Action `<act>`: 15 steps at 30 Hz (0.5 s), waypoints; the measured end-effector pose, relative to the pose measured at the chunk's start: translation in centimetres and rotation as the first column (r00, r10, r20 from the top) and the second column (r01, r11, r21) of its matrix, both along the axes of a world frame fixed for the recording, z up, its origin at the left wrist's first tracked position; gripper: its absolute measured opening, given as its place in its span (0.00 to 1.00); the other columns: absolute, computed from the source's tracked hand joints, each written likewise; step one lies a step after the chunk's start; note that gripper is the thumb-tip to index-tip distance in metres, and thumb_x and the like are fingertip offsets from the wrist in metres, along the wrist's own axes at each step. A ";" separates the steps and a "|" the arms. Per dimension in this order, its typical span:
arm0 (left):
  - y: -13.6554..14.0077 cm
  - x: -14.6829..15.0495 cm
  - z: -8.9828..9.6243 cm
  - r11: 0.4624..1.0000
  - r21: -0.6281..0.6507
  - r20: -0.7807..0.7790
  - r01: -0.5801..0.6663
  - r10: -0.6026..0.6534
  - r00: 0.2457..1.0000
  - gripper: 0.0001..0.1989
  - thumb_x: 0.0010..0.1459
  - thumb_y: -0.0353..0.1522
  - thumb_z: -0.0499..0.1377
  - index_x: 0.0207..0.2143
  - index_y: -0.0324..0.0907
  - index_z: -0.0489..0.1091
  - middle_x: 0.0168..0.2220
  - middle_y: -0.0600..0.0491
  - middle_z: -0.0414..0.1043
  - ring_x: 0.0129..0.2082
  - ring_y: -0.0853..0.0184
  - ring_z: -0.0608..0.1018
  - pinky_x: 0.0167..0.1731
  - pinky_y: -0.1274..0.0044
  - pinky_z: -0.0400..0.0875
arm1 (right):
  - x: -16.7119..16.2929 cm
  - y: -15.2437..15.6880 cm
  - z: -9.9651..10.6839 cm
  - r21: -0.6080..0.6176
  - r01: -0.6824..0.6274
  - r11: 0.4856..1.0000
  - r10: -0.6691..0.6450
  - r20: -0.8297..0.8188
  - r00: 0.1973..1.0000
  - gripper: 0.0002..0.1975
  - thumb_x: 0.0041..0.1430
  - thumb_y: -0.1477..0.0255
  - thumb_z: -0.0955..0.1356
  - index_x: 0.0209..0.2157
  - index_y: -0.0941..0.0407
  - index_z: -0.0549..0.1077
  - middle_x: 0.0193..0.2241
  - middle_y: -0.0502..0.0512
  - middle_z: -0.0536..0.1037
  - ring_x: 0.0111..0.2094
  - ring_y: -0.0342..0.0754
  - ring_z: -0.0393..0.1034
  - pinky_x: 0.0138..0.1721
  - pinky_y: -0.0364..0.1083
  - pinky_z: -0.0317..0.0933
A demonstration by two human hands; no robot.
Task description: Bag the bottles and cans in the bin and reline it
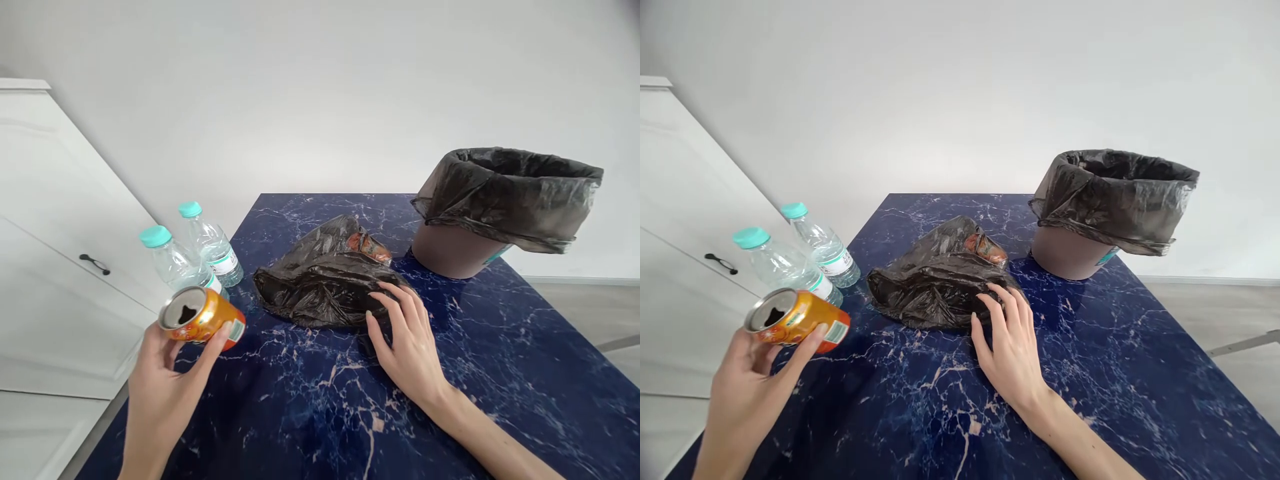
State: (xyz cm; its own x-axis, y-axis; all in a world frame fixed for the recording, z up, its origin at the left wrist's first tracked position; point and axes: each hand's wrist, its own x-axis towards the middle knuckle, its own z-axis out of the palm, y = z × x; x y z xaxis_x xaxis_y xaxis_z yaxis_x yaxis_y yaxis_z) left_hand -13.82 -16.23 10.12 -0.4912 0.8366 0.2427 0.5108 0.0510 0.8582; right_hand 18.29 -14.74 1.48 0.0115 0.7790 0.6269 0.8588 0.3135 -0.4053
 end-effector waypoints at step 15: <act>0.9 -4.9 -1.8 0.956 -0.171 -0.253 -0.240 0.193 0.948 0.37 0.55 0.54 0.70 0.60 0.51 0.63 0.60 0.49 0.78 0.62 0.35 0.79 0.61 0.41 0.74 | -0.2 -0.2 0.4 0.014 -0.103 0.995 0.103 0.015 0.995 0.13 0.74 0.73 0.66 0.57 0.53 0.71 0.56 0.64 0.74 0.58 0.61 0.71 0.59 0.65 0.69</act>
